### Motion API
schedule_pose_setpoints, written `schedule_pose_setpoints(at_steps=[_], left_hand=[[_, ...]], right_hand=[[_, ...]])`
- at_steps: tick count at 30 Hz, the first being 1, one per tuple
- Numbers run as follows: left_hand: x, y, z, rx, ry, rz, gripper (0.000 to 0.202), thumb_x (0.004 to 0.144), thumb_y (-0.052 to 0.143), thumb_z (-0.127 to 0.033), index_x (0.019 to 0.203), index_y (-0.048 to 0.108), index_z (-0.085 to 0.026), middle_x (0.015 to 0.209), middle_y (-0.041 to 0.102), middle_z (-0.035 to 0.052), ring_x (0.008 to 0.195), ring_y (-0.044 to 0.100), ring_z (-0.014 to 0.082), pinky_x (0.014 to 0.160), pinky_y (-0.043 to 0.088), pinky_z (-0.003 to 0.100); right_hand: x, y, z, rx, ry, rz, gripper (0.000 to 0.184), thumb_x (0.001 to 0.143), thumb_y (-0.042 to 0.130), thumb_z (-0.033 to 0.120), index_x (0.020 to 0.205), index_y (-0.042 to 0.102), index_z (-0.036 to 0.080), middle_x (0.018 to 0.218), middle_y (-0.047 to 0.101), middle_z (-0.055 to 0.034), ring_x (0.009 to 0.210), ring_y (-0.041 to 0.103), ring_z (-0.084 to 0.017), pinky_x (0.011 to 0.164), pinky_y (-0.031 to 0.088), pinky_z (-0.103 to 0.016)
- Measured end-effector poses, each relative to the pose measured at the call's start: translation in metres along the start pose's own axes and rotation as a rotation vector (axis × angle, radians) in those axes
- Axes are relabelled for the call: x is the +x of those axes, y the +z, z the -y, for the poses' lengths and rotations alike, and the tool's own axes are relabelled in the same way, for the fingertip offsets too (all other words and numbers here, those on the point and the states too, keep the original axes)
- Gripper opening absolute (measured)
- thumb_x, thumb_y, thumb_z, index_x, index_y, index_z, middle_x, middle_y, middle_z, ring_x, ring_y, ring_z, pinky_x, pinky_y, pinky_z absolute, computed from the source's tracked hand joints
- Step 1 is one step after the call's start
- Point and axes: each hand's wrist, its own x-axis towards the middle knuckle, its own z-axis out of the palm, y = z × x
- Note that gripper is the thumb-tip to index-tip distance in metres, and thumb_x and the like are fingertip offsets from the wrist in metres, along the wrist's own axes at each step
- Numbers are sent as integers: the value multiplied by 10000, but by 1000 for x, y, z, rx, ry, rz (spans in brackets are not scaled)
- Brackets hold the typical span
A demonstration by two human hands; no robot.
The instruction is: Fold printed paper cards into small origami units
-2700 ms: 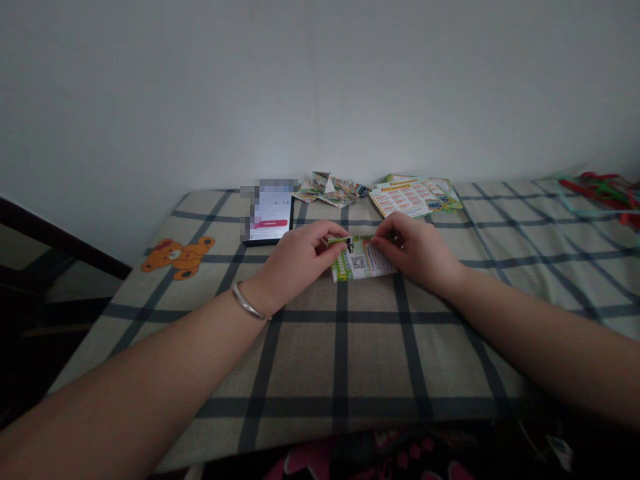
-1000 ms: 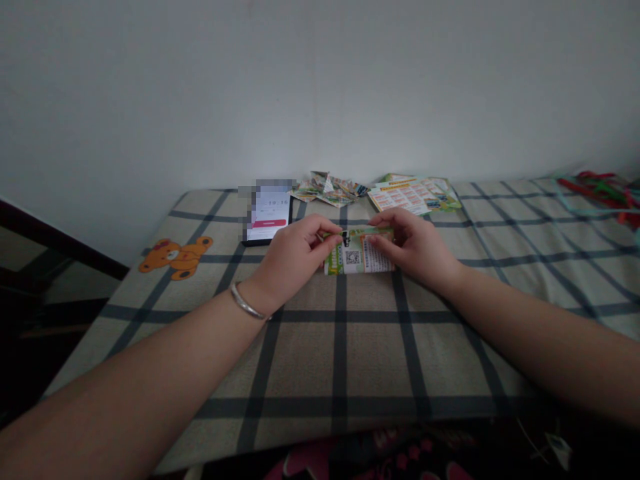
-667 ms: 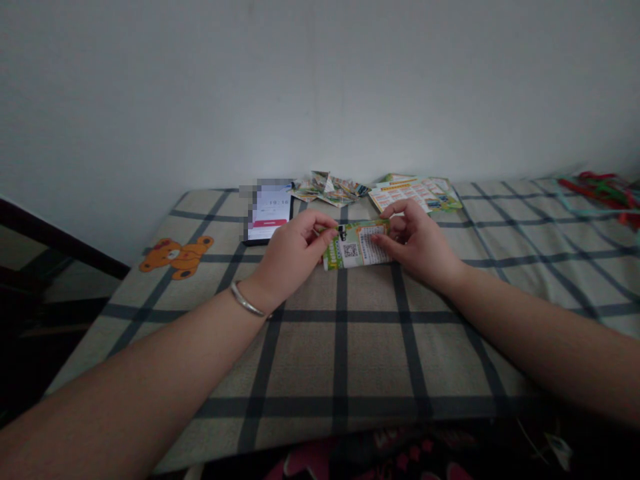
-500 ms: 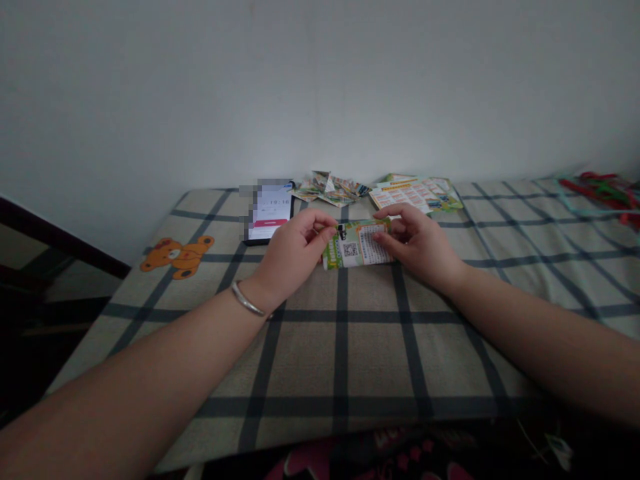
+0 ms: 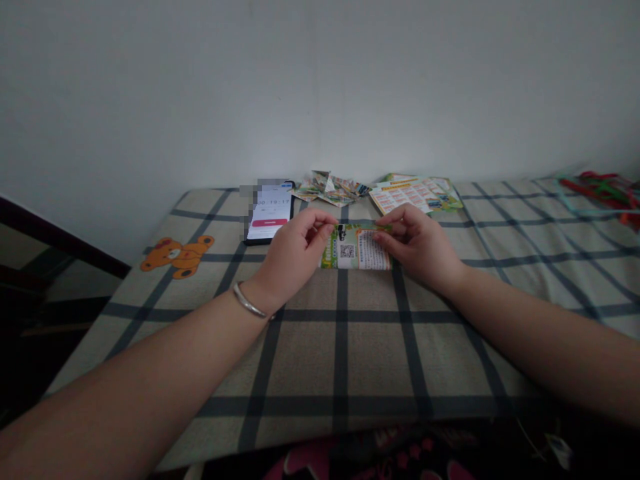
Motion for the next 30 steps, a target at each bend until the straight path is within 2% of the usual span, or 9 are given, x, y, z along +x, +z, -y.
schedule_pose_setpoints(at_steps=[4, 7, 15, 20, 25, 30], left_hand=[[-2, 0, -2, 36, 23, 28, 161, 901, 536, -237, 1022, 636, -198, 893, 674, 2, 742, 607, 120, 641, 463, 238], [-3, 2, 0, -28, 3, 36, 169, 872, 606, -249, 1030, 644, -202, 922, 687, 4, 780, 626, 130, 675, 482, 246], [-3, 7, 0, -155, 23, -58, 138, 898, 558, -211, 998, 651, -191, 950, 690, 19, 845, 639, 137, 737, 509, 256], [-2, 6, 1, -154, 36, -43, 145, 909, 534, -185, 994, 651, -185, 983, 692, 16, 909, 638, 135, 824, 504, 267], [-1, 5, 2, -133, 2, 14, 178, 916, 510, -177, 1031, 646, -180, 998, 693, 22, 912, 641, 142, 822, 509, 275], [-1, 5, 4, -122, 0, 34, 199, 911, 503, -159, 1044, 649, -186, 1021, 693, 24, 942, 642, 148, 856, 512, 293]], right_hand=[[0, 3, 0, 55, -17, -18, 186, 834, 649, 311, 933, 507, 244, 590, 467, 69, 503, 421, -100, 465, 271, -238], [0, 4, 0, 64, 0, -24, 184, 834, 649, 313, 929, 508, 243, 575, 462, 72, 488, 414, -96, 452, 259, -234], [-2, 1, 6, 170, 18, 36, 176, 861, 614, 289, 978, 488, 255, 620, 525, 61, 502, 461, -101, 459, 308, -229], [-1, 2, 5, 119, 9, 22, 179, 868, 598, 278, 963, 447, 266, 567, 473, 83, 457, 405, -97, 439, 260, -230], [1, 1, 7, 109, 12, 6, 198, 861, 600, 274, 901, 406, 260, 548, 425, 94, 457, 366, -88, 448, 254, -227], [0, 0, 10, 51, -14, 19, 171, 880, 571, 250, 1041, 512, 244, 539, 339, 94, 458, 318, -89, 439, 229, -234]])
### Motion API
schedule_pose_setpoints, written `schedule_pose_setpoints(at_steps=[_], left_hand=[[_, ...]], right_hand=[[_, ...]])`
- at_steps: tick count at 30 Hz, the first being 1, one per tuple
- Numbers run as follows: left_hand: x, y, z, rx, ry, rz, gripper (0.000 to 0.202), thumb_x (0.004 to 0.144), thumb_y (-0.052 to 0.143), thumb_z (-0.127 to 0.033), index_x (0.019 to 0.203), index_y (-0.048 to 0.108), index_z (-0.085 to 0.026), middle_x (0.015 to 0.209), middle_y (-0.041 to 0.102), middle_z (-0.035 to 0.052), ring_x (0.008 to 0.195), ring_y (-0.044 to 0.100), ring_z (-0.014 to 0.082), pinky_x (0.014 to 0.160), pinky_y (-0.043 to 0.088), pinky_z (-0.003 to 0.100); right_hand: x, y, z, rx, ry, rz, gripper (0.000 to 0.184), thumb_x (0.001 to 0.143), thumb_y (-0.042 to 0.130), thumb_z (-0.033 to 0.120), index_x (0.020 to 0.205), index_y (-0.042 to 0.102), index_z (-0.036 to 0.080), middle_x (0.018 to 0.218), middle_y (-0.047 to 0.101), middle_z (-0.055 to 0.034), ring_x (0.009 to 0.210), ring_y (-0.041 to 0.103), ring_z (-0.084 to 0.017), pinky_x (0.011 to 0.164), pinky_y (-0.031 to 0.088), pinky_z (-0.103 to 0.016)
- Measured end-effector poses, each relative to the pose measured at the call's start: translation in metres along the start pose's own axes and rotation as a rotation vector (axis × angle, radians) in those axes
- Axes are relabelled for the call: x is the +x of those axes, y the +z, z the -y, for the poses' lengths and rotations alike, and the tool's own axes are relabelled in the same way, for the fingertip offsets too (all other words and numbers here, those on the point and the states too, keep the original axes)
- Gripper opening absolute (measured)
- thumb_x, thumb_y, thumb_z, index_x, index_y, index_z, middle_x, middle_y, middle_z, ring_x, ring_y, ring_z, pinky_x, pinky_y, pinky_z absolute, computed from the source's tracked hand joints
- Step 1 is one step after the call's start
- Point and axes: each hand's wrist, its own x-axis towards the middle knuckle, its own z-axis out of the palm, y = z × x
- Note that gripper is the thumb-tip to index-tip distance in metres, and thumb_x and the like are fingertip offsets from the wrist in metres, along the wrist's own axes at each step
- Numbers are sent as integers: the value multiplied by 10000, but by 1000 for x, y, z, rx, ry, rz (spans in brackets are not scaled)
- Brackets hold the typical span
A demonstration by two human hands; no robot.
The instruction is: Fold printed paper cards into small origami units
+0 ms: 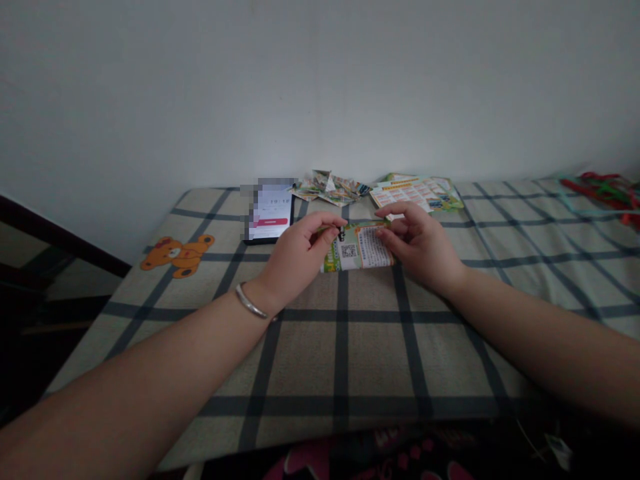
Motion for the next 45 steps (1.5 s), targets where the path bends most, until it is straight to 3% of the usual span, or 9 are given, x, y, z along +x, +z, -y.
schedule_pose_setpoints(at_steps=[5, 11, 21, 27, 30, 38, 45], left_hand=[[0, 2, 3, -158, -53, 22, 201, 885, 565, -201, 1078, 622, -188, 1065, 689, 44, 944, 660, 165, 811, 537, 296], [0, 3, 2, -210, -122, 15, 216, 849, 631, -237, 1053, 617, -171, 914, 710, 39, 773, 675, 154, 654, 530, 256], [1, 2, 3, -153, -39, -31, 199, 872, 570, -162, 1060, 630, -187, 1086, 683, 44, 994, 651, 168, 897, 520, 317], [0, 0, 0, -133, -40, -118, 198, 899, 515, -175, 1054, 637, -193, 1002, 690, 31, 912, 654, 150, 826, 538, 291], [1, 0, 0, -124, -42, -132, 200, 902, 503, -179, 1048, 639, -190, 1008, 688, 35, 924, 649, 153, 831, 535, 292], [4, -2, 8, -23, -87, -37, 231, 900, 481, -142, 1058, 643, -186, 1017, 685, 27, 927, 635, 147, 860, 517, 304], [5, -2, 11, -28, -88, -25, 227, 894, 485, -133, 1047, 648, -178, 1004, 685, 34, 924, 635, 150, 853, 514, 307]], right_hand=[[0, 1, -1, 15, 1, -33, 113, 875, 575, 234, 987, 564, 227, 585, 389, 64, 486, 353, -94, 438, 240, -240], [0, 2, -7, 40, -8, -56, 122, 885, 576, 241, 1006, 562, 240, 578, 380, 69, 483, 346, -95, 438, 253, -236], [0, 0, -7, -59, 10, -86, 156, 860, 622, 281, 981, 539, 229, 568, 363, 86, 484, 353, -84, 454, 268, -230], [1, 0, -8, 12, 37, 3, 283, 816, 661, 343, 1016, 485, 248, 637, 511, 61, 560, 501, -118, 517, 374, -252], [2, 0, -5, 28, 51, -13, 283, 806, 671, 370, 958, 467, 246, 633, 524, 59, 561, 520, -121, 520, 393, -255], [5, -1, -9, -17, 79, -40, 209, 817, 649, 327, 904, 485, 231, 670, 561, 39, 566, 533, -116, 518, 408, -250], [6, -3, -6, -156, 70, -6, 201, 797, 672, 292, 961, 589, 211, 643, 537, 40, 551, 483, -104, 495, 374, -242]])
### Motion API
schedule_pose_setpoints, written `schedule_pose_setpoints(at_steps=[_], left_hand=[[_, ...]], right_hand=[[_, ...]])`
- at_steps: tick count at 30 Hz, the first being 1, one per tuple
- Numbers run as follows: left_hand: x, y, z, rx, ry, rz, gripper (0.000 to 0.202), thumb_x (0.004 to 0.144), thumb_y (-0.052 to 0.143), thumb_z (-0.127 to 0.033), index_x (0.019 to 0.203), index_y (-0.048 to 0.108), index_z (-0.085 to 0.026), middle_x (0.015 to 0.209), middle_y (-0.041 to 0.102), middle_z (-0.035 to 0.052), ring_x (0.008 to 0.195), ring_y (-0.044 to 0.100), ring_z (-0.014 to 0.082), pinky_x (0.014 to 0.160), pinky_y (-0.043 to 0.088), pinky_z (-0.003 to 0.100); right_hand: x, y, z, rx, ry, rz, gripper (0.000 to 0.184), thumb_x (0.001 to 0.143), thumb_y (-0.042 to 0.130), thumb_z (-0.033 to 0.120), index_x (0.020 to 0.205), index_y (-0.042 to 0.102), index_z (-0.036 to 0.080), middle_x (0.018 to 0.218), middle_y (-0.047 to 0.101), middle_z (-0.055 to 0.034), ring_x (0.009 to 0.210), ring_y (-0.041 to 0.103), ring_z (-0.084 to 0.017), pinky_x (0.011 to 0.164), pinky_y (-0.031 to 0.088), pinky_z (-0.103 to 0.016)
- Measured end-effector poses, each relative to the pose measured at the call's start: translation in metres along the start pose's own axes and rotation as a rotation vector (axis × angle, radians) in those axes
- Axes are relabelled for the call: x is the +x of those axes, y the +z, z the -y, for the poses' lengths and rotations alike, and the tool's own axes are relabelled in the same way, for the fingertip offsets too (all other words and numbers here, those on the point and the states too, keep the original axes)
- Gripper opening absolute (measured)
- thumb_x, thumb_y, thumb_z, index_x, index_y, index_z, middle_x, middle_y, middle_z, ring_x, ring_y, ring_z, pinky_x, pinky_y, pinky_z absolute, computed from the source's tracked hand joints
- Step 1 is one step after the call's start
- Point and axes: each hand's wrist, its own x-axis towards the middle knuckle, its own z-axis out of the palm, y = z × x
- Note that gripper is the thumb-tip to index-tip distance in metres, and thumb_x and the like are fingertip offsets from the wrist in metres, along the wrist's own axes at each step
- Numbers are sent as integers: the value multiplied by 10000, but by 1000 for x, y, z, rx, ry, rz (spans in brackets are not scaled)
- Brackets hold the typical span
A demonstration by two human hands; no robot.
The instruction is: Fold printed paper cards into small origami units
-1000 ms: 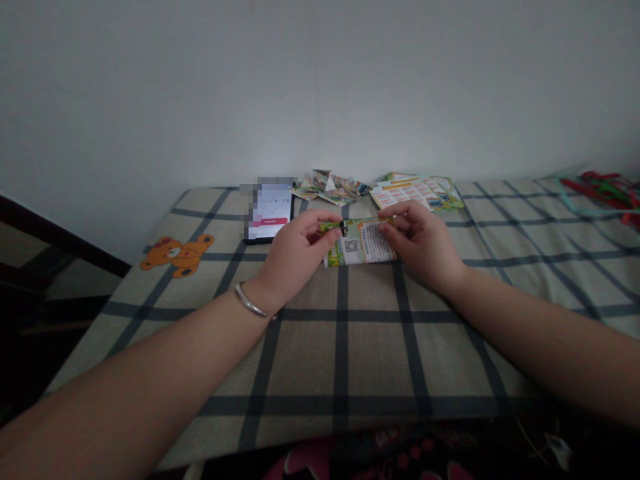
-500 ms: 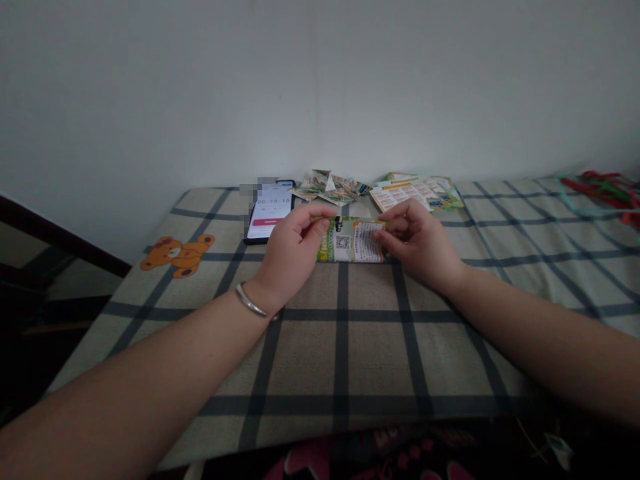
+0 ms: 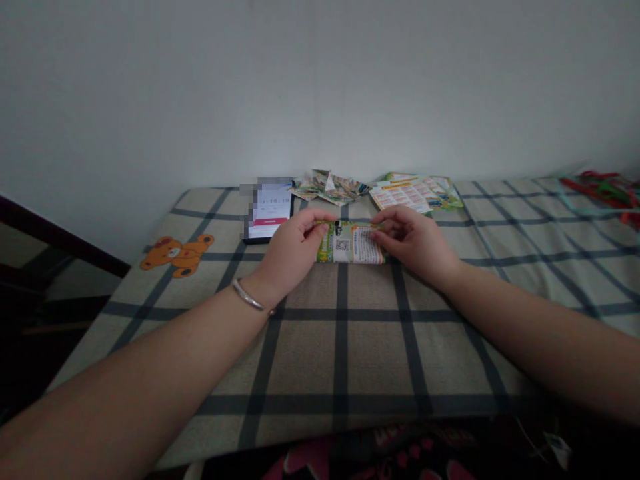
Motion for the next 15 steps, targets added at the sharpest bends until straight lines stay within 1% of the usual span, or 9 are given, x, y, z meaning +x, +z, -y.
schedule_pose_setpoints(at_steps=[4, 7, 12, 15], left_hand=[[-1, -1, -3, 41, -1, 17, 239, 902, 464, -135, 1055, 643, -178, 1018, 681, 34, 937, 632, 155, 872, 507, 312], [0, -3, -5, 121, 15, 42, 251, 901, 448, -126, 1041, 651, -174, 1020, 686, 34, 929, 630, 157, 870, 504, 313], [1, -5, -3, 255, 38, 83, 243, 869, 499, -136, 1018, 685, -186, 986, 708, 30, 901, 639, 172, 858, 506, 324], [3, -6, -1, 336, 63, 97, 225, 856, 539, -147, 1007, 701, -191, 985, 711, 34, 909, 640, 180, 879, 502, 337]], right_hand=[[0, 0, -1, -17, 30, 2, 182, 786, 685, 297, 927, 622, 200, 641, 557, 29, 563, 489, -110, 494, 366, -248], [1, 0, -4, -58, 47, 12, 178, 780, 688, 292, 921, 635, 198, 647, 567, 25, 569, 502, -115, 507, 376, -256], [2, -2, -5, -153, 66, 29, 163, 778, 692, 285, 908, 650, 195, 645, 591, 20, 575, 525, -124, 518, 390, -263], [1, -3, -5, -192, 56, 38, 156, 784, 687, 289, 908, 660, 197, 651, 609, 15, 571, 529, -125, 518, 390, -263]])
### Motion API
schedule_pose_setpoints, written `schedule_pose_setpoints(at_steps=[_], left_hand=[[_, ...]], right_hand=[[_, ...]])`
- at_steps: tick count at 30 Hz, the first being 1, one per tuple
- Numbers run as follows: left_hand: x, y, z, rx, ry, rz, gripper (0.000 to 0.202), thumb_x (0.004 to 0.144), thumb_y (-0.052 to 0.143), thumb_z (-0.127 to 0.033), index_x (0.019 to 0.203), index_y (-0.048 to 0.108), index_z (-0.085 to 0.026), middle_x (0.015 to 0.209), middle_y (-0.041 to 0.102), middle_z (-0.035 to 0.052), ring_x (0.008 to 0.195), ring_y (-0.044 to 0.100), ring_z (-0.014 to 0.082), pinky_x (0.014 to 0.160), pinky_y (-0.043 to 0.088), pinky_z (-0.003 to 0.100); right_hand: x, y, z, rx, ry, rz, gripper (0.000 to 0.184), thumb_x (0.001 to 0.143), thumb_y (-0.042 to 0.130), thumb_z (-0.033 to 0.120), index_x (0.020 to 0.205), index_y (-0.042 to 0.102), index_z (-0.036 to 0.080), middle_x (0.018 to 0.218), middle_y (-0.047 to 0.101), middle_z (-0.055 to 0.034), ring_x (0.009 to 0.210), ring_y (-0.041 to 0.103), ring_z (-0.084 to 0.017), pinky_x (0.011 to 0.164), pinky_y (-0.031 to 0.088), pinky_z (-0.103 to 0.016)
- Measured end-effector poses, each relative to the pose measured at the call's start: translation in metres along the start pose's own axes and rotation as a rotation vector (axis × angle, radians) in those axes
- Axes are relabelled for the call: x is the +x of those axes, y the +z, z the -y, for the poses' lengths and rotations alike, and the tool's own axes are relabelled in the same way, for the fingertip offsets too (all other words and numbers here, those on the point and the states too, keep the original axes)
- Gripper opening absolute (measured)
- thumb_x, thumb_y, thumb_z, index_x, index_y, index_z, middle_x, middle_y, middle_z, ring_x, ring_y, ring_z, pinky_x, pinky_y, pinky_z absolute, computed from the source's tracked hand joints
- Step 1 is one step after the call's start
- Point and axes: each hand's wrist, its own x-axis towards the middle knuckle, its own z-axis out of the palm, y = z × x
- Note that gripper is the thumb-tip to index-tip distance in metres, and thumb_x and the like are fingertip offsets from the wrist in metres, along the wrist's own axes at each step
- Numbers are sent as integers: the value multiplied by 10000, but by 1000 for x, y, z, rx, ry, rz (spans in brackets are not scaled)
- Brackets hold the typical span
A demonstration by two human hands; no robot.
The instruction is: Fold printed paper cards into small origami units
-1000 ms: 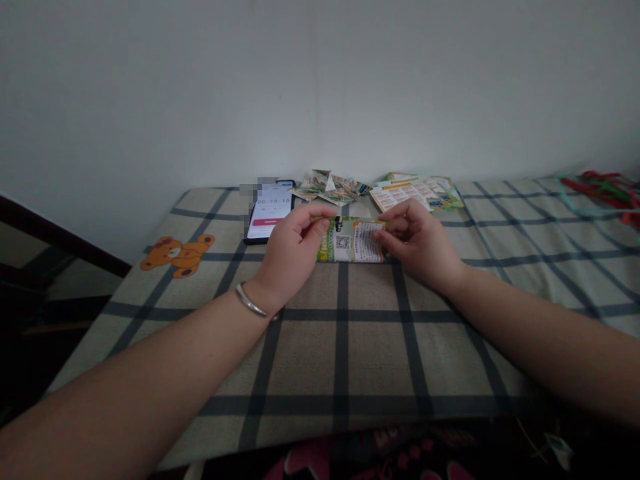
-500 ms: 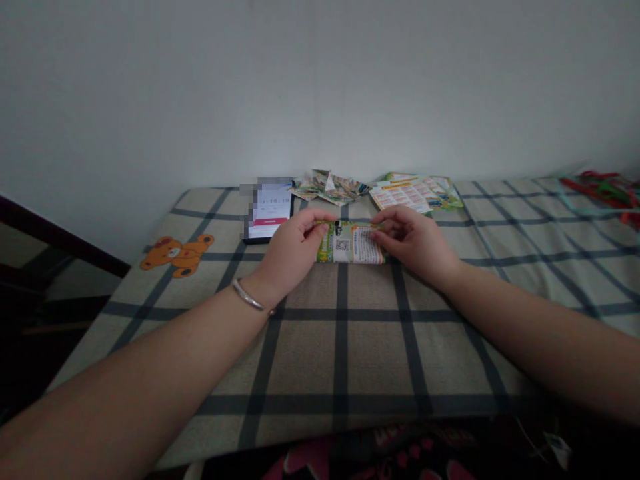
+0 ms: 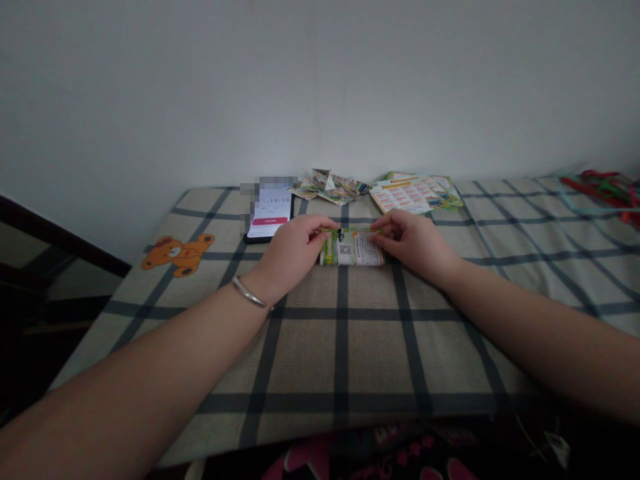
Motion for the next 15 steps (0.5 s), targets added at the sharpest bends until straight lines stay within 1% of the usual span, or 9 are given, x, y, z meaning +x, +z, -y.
schedule_pose_setpoints(at_steps=[4, 8, 12, 15], left_hand=[[0, 0, 0, 120, 40, 33, 223, 857, 547, -140, 1012, 701, -182, 977, 711, 49, 902, 640, 194, 873, 502, 350], [-1, 0, -2, 282, 143, 89, 233, 882, 502, -136, 1013, 692, -170, 957, 699, 68, 915, 630, 213, 845, 497, 353], [-2, 1, -1, 387, 232, 98, 248, 908, 463, -148, 1020, 683, -161, 920, 678, 75, 902, 614, 220, 824, 489, 353], [-2, 1, -1, 438, 272, 118, 252, 916, 454, -145, 1011, 687, -154, 918, 666, 84, 901, 596, 227, 825, 477, 360]], right_hand=[[0, 0, -1, -66, -22, 12, 157, 783, 682, 288, 915, 677, 203, 684, 634, 3, 594, 541, -131, 535, 392, -264], [2, 0, -2, -152, -60, 48, 142, 794, 664, 285, 912, 690, 210, 691, 633, 2, 607, 537, -136, 549, 376, -266], [3, -1, 1, -240, -107, 77, 123, 806, 648, 266, 898, 695, 200, 704, 625, -9, 627, 523, -142, 555, 355, -271], [4, -2, 2, -270, -81, 93, 140, 812, 649, 284, 914, 703, 206, 730, 635, -15, 644, 527, -148, 555, 350, -275]])
